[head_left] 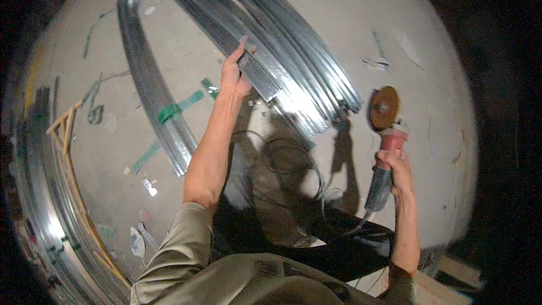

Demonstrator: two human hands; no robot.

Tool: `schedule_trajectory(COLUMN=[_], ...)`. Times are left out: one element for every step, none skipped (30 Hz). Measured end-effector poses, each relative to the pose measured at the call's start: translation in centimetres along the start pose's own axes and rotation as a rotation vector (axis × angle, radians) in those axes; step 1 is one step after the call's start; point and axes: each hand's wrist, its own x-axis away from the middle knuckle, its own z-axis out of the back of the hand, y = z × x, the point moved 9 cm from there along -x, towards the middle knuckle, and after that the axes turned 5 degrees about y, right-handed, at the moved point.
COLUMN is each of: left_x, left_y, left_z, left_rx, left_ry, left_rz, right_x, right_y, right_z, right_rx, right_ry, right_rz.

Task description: The person uses an angle grinder to cut multiple metal rods on the floor. They hold each rod with one hand and operate the grinder with the other, creating sparks as they cut through the metal. The person repeatedly repositions the rods and the grinder to complete the cuts.

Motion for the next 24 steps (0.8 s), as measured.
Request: schedule_trajectory(left_x=[0.2,0.7,1.1,1.3,1.5,1.2,0.8,0.6,0.1,-0.4,-0.8,-1.2,-1.0,-1.3,-1.3,-1.5,-1.3,-1.2,-0.9,-0.6,-0.2,0.2,0.6,0.9], left_y=[-1.7,-3.3,-5.0,-6.3,-7.4,-8.0,-8.1,-9.1,-9.3,-9.6,-10.5,-11.2,-12.6,-12.5,-12.8,-12.6,-12.4,-12.4,-12.7,-12.6,-12.8,-12.9,-13.0,-13.1], left_z=[-0.7,-0.6,-0.3,0.0,0.6,0.7,1.4,2.2,2.5,2.7,2.5,2.5,2.4,1.4,2.2,3.0,3.6,3.7,3.5,3.5,3.4,3.2,2.9,2.8], left_rx=[-0.094,-0.207,-0.327,-0.289,-0.202,-0.127,-0.065,-0.188,-0.31,-0.434,-0.459,-0.481,-0.495,-0.22,-0.226,-0.237,-0.248,-0.397,-0.463,-0.528,-0.6,-0.676,-0.669,-0.664], left_ry=[-0.012,0.006,0.025,0.034,0.053,0.057,0.093,0.132,0.124,0.104,0.063,0.028,-0.029,-0.129,-0.036,0.056,0.142,0.141,0.143,0.159,0.171,0.154,0.153,0.155], left_rz=[0.037,0.052,0.096,0.124,0.189,0.176,0.144,0.182,0.154,0.123,0.148,0.176,0.254,0.241,0.212,0.183,0.149,0.139,0.148,0.138,0.147,0.148,0.149,0.156], right_x=[0.0,-0.3,-0.5,-0.3,-0.1,0.3,0.5,0.5,0.6,0.8,0.9,1.0,1.3,1.3,1.4,1.4,1.6,1.6,1.6,1.7,1.6,1.6,1.5,1.5], right_y=[-0.4,-0.7,-0.8,-1.5,-2.0,-2.1,-1.2,-0.5,0.2,0.5,0.5,0.6,0.6,0.9,0.8,0.6,0.6,0.4,0.4,0.5,0.5,0.5,0.5,0.6], right_z=[0.1,0.4,0.5,0.4,0.2,-0.2,-0.3,-0.4,-0.4,-0.7,-0.9,-1.0,-1.1,-1.0,-0.9,-0.8,-0.7,-0.8,-0.8,-0.8,-0.9,-1.1,-1.3,-1.4], right_rx=[0.029,0.153,0.288,0.385,0.503,0.622,0.674,0.726,0.797,0.88,0.897,0.944,0.993,1.027,1.031,1.031,1.039,1.027,1.028,1.046,1.054,1.069,1.086,1.085], right_ry=[0.003,0.027,0.044,0.052,0.078,0.092,0.091,0.091,0.104,0.089,0.092,0.107,0.106,0.106,0.117,0.131,0.151,0.149,0.146,0.144,0.13,0.12,0.117,0.109], right_rz=[0.046,0.08,0.095,0.204,0.299,0.385,0.329,0.287,0.239,0.244,0.253,0.254,0.271,0.235,0.225,0.234,0.234,0.25,0.248,0.235,0.248,0.252,0.265,0.254])
